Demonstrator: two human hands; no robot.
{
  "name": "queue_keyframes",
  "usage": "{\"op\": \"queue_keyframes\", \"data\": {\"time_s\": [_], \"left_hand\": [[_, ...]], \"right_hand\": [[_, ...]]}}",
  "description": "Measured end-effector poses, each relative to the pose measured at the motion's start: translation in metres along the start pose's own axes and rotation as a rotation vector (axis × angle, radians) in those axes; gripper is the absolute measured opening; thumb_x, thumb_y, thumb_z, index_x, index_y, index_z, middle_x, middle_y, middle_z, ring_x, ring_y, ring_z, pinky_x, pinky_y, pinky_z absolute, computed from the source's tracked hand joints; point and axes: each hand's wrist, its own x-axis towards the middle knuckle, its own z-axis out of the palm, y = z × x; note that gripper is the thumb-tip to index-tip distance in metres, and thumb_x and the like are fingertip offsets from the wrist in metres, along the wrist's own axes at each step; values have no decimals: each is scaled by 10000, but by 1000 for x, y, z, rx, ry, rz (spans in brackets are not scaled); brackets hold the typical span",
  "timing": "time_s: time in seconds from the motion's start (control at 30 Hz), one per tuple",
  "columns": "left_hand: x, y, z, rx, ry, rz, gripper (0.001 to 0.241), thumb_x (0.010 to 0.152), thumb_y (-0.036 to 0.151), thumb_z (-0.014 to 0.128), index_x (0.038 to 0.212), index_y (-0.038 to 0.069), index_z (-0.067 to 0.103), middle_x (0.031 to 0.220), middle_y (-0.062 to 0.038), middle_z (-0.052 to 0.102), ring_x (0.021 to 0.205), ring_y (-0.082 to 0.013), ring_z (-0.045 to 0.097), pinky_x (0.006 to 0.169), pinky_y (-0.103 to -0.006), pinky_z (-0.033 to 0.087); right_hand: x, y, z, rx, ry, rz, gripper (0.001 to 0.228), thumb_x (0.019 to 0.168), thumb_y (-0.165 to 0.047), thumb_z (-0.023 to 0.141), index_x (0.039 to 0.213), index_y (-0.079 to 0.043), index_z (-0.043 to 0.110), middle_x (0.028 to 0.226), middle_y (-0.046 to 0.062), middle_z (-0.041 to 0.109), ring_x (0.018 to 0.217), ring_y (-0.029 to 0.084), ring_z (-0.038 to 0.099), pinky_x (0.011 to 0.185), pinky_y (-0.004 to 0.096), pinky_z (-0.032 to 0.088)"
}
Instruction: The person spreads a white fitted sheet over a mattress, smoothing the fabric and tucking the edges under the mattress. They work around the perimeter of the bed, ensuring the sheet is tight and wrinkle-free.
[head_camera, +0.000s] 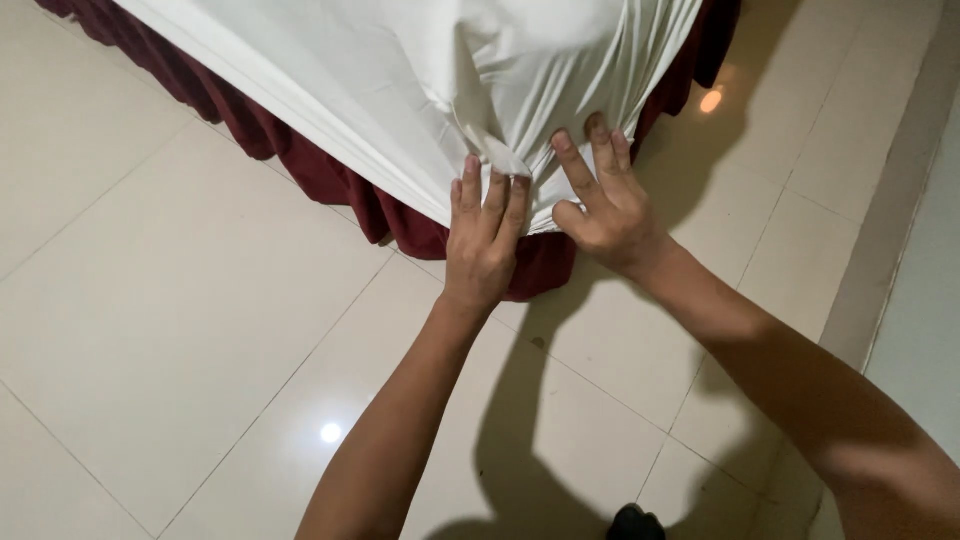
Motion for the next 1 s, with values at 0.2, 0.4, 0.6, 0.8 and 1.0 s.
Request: {"op": "queue_keyframes", "data": {"time_s": [0.2, 0.4, 0.6, 0.8, 1.0], "left_hand": [[0, 2, 3, -81, -4, 11, 447, 1066, 96, 620, 1508, 59, 560, 1648, -168, 362, 1504, -531, 371, 1166, -687, 399], [-8, -1, 12, -50, 3, -11, 455, 1081, 65, 582, 1530, 131, 555, 1705, -119, 287, 1549, -500, 325, 1196, -673, 400], [-5, 2, 4, -20, -77, -8, 485, 1057, 62, 590, 1534, 64, 496, 1696, -210, 276, 1577, -511, 241, 1216, -672, 361], [10, 11, -24, -153, -106, 16, 714, 907, 87, 630, 1568, -24, 382, 1645, -308, 286, 1559, -563, 193, 1235, -699, 277], [17, 12, -33, -151, -152, -24, 833, 826, 188, 672, 1565, -34, 358, 1617, -321, 282, 1528, -585, 197, 1220, -724, 221]], "right_hand": [[-14, 6, 11, 35, 40, -29, 282, 966, -65, 740, 763, -34, 547, 1655, 230, 392, 1500, 564, 351, 1248, 643, 362], [-23, 16, 34, 114, 114, -30, 191, 930, -53, 756, 803, -32, 614, 1670, 201, 369, 1498, 549, 354, 1226, 637, 386], [-35, 18, 34, 107, 10, 85, 79, 910, 58, 697, 951, -9, 684, 1721, 191, 314, 1542, 555, 371, 1237, 529, 486], [-36, 2, 10, 160, -92, 138, 418, 799, -38, 686, 1215, 4, 693, 1612, 300, 353, 1460, 521, 419, 1218, 626, 329], [-23, -4, -9, 225, -65, 214, 458, 855, -29, 649, 1310, 9, 676, 1603, 270, 408, 1501, 459, 424, 1253, 652, 275]]}}
